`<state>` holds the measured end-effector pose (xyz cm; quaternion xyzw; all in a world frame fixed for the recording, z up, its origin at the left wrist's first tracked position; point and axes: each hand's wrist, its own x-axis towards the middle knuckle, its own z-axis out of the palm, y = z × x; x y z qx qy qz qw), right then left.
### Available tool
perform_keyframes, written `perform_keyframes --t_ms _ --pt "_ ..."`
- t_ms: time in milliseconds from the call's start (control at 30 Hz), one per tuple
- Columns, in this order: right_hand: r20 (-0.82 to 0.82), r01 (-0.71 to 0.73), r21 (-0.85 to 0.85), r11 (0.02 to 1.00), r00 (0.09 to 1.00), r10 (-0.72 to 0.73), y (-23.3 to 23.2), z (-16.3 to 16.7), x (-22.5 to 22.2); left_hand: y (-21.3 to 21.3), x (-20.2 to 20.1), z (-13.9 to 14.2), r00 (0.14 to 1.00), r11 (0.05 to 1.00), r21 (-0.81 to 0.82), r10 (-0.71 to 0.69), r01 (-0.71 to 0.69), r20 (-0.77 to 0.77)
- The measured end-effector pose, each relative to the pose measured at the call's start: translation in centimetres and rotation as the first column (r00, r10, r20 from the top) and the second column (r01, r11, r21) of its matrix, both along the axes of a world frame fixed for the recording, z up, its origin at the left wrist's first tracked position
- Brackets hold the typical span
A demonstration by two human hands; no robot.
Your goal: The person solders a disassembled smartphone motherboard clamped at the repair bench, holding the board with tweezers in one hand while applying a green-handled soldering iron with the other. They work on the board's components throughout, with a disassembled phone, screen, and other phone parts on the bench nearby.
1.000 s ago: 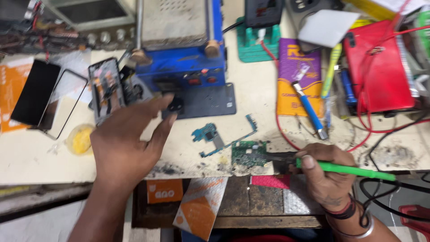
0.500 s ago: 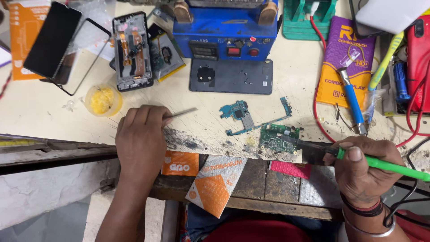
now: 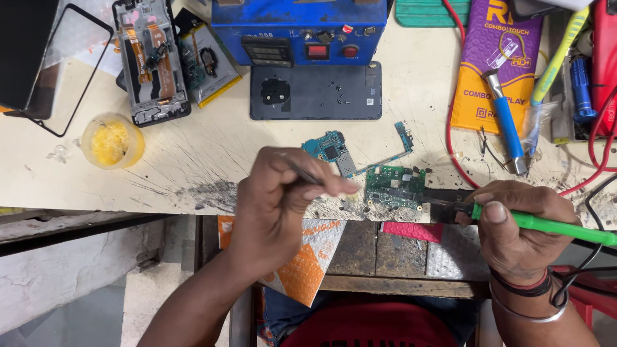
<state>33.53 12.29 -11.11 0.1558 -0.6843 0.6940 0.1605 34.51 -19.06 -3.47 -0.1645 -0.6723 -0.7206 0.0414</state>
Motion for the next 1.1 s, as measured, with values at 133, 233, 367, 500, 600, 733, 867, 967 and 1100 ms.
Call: perform_keyframes --t_ms 133,233,367,500,600,733,867,967,1100 --pt "-0.062 -0.022 0.087 0.996 0.998 0.028 -0.1 0.4 -0.6 0.5 -1.4 -1.2 0.988 0.971 -0.235 0.002 -0.039 -0.156" --pt "-0.141 -0.086 0.207 0.975 0.983 0.117 -0.3 1.1 -1.3 0.5 -1.4 -2.4 0.989 0.962 -0.263 0.034 -0.072 -0.147" --pt "-0.115 -0.124 0.322 0.938 0.979 0.169 -0.8 2.3 -1.7 0.1 -1.3 -3.5 0.982 0.961 -0.269 0.018 -0.068 -0.186" --pt "-0.105 -0.111 0.38 0.918 0.981 0.162 -1.4 2.9 -1.9 0.0 -1.3 -3.7 0.988 0.944 -0.319 0.041 -0.088 -0.151" --pt "-0.084 -0.189 0.359 0.914 0.969 0.233 -1.5 2.9 -1.9 -0.2 -1.2 -3.6 0.992 0.945 -0.313 0.062 -0.092 -0.107" --pt "-0.097 -0.173 0.292 0.941 0.973 0.209 -1.5 2.5 -1.7 -0.1 -1.3 -3.6 0.99 0.952 -0.295 0.042 -0.081 -0.136" --pt "-0.101 -0.172 0.341 0.924 0.971 0.218 -1.2 2.3 -1.8 -0.1 -1.2 -3.5 0.992 0.952 -0.298 0.042 -0.075 -0.115" --pt "-0.082 -0.175 0.355 0.918 0.973 0.217 -1.0 2.3 -1.8 0.0 -1.3 -3.4 0.991 0.952 -0.296 0.043 -0.079 -0.127" --pt "-0.086 -0.175 0.334 0.926 0.973 0.214 -1.1 2.3 -1.8 -0.1 -1.3 -3.4 0.991 0.949 -0.306 0.043 -0.08 -0.126"
